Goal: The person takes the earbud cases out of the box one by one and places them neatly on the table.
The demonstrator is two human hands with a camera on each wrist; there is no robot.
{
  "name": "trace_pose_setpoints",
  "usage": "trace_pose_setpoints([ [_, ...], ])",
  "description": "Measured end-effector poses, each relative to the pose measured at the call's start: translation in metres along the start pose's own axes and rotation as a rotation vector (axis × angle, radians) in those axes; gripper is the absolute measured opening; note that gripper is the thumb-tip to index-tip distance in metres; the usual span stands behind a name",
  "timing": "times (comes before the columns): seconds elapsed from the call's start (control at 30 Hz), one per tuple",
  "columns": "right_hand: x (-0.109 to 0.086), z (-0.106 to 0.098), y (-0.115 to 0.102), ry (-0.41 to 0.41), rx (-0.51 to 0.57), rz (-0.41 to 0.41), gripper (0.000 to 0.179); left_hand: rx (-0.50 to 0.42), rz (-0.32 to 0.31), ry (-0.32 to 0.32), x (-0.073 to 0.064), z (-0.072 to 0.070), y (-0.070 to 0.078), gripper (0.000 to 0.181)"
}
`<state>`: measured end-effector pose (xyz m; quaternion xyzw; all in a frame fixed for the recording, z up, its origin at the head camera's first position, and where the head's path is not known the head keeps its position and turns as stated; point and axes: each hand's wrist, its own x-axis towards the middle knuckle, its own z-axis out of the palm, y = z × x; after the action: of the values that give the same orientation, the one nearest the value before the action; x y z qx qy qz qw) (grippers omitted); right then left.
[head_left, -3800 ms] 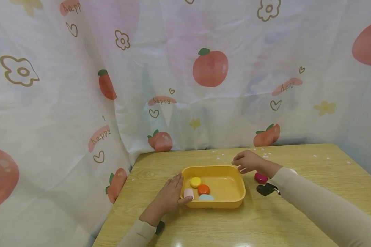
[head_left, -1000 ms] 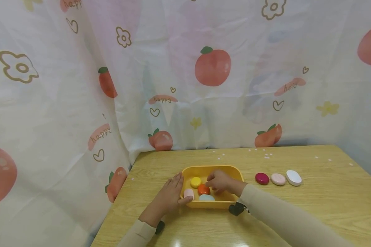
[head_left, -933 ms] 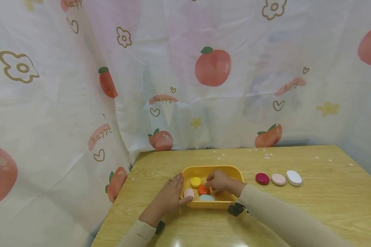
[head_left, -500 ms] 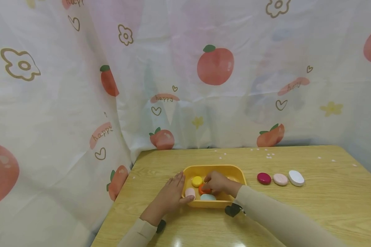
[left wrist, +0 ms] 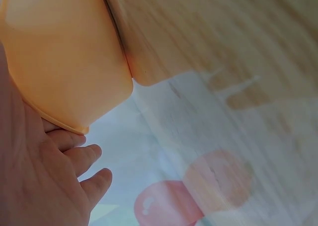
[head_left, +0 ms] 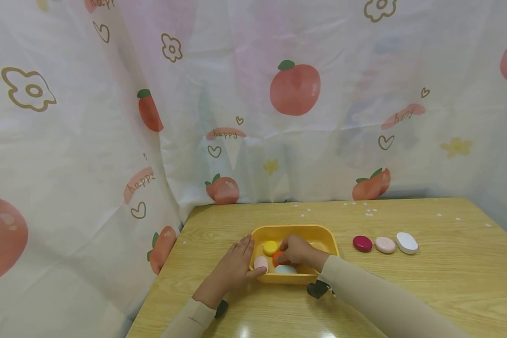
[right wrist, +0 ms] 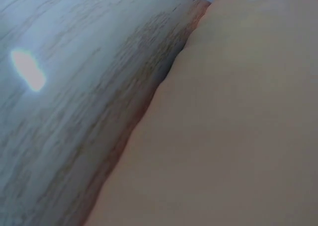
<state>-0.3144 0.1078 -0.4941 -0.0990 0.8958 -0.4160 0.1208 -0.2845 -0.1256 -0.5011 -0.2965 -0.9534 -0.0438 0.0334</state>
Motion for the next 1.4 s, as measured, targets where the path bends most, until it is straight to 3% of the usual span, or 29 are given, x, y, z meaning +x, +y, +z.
trace_pose_setpoints([
  [0.47, -0.002, -0.003, -0.002, 0.017, -0.065, -0.008, 0.039, 0.010, -0.010, -0.010, 0.001, 0.001, 0.000, 0.101],
  [0.87, -0.001, -0.011, 0.011, -0.027, 0.125, 0.007, 0.023, 0.005, -0.016, -0.011, 0.000, 0.001, 0.001, 0.101],
  [1.4, -0.006, -0.020, 0.016, -0.056, 0.327, 0.040, 0.025, 0.006, -0.006, -0.001, -0.001, -0.001, 0.003, 0.097],
])
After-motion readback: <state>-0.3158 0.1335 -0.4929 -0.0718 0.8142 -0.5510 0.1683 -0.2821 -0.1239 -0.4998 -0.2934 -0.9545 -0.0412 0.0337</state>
